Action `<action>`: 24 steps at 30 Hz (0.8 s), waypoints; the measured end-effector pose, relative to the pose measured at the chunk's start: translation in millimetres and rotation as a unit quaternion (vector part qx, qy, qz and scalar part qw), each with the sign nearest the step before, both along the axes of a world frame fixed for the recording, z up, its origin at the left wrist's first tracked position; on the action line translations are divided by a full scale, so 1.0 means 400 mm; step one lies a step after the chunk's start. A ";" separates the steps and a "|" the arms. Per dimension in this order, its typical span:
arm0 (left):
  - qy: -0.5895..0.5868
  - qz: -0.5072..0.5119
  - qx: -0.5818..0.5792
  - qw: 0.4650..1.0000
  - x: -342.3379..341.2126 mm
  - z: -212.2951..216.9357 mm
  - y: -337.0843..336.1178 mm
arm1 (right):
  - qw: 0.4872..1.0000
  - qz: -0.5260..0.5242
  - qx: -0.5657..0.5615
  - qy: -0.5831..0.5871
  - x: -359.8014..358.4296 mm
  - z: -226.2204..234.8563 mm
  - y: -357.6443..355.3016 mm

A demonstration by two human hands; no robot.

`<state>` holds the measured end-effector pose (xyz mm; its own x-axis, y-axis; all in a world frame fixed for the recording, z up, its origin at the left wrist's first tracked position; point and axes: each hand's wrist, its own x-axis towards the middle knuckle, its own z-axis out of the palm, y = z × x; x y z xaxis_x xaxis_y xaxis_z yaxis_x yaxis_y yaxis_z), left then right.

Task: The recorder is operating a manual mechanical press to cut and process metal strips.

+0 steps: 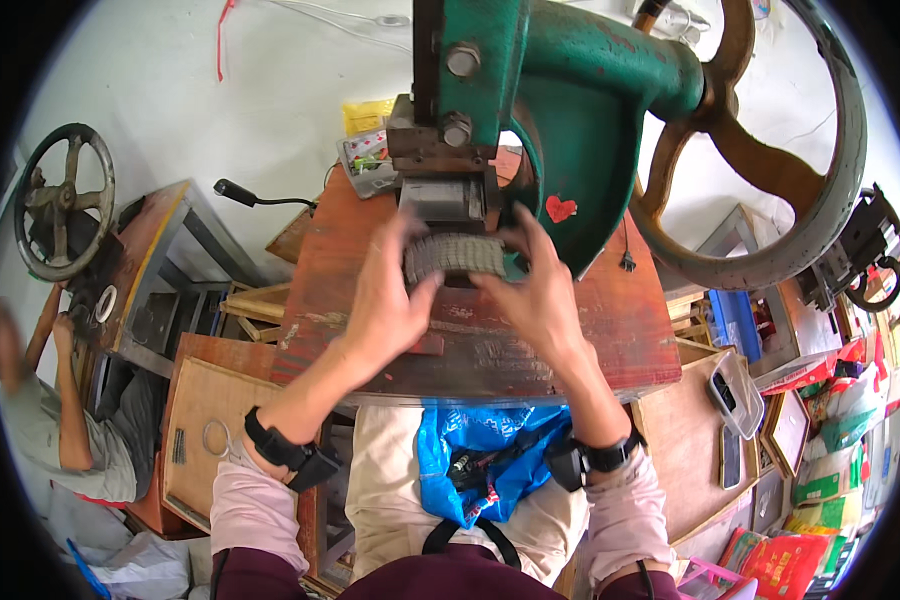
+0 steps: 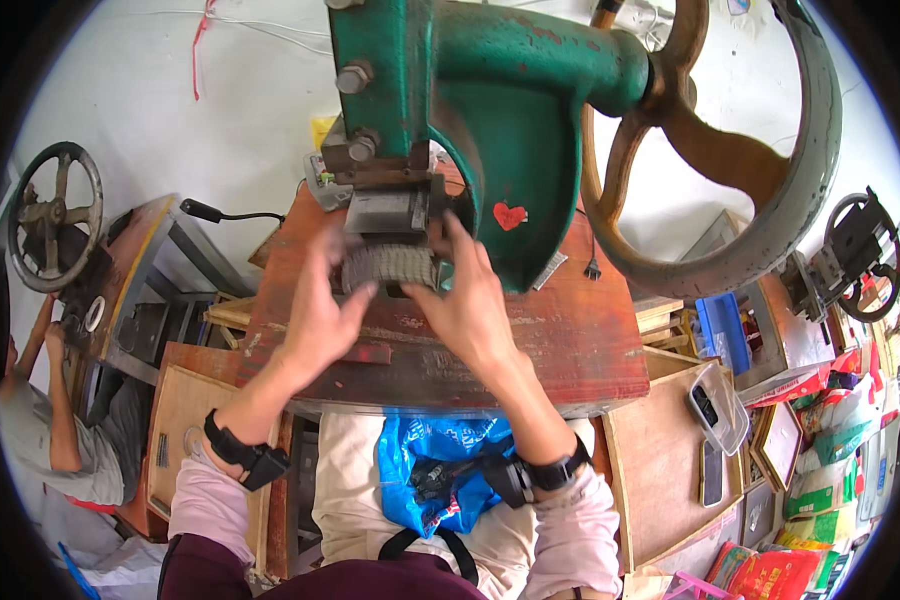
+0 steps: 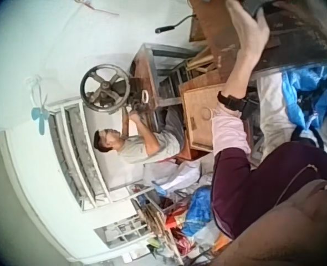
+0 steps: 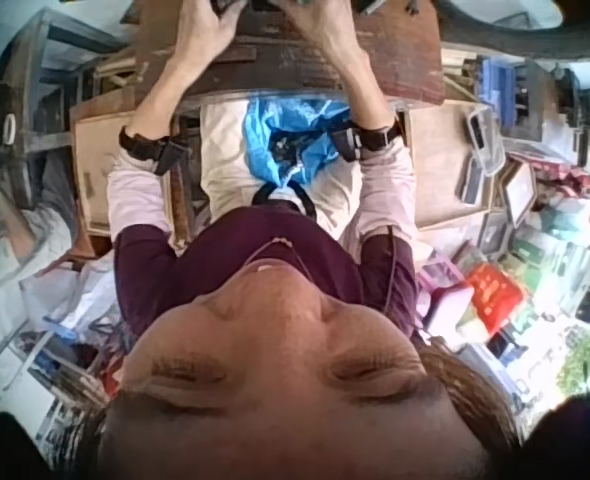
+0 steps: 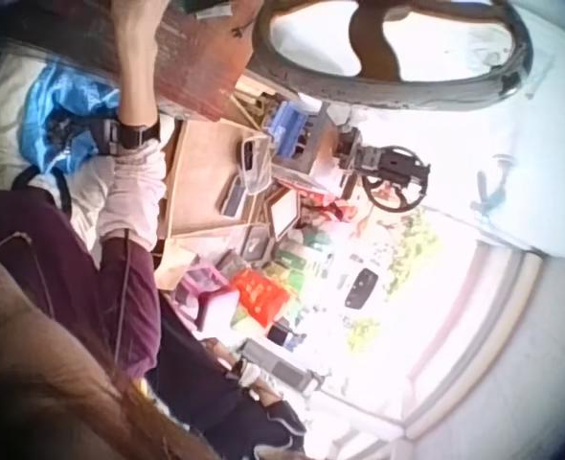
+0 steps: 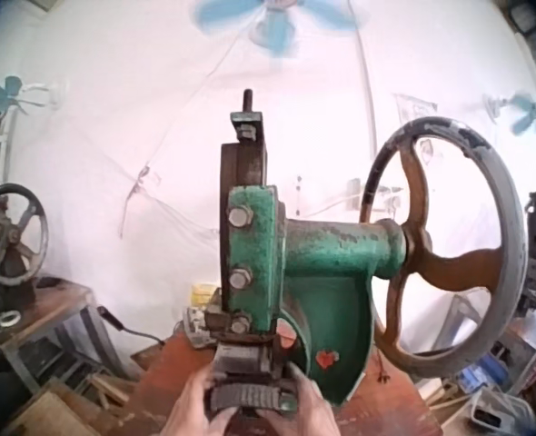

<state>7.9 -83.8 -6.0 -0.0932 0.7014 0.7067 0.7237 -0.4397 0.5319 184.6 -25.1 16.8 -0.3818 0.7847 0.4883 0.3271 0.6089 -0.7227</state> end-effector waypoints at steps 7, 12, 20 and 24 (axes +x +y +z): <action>-0.039 0.047 -0.021 0.998 -0.098 0.072 0.251 | 0.986 -0.135 0.085 0.037 -0.149 -0.019 0.212; 0.085 0.137 -0.136 0.978 -0.113 0.107 0.186 | 0.992 -0.092 0.065 0.059 -0.146 -0.013 0.232; 0.294 -0.051 -0.280 0.913 -0.227 -0.095 -0.162 | 0.987 -0.107 0.119 0.028 -0.151 -0.034 0.256; 0.104 -0.024 -0.199 0.974 -0.225 -0.067 -0.161 | 0.983 -0.122 0.139 0.010 -0.148 -0.024 0.242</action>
<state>-82.0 -148.3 -32.7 0.0625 0.9237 0.3781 0.8171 -0.2649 0.5120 125.4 71.6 7.3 -0.1867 0.6874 0.7019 0.4762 0.6882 -0.5474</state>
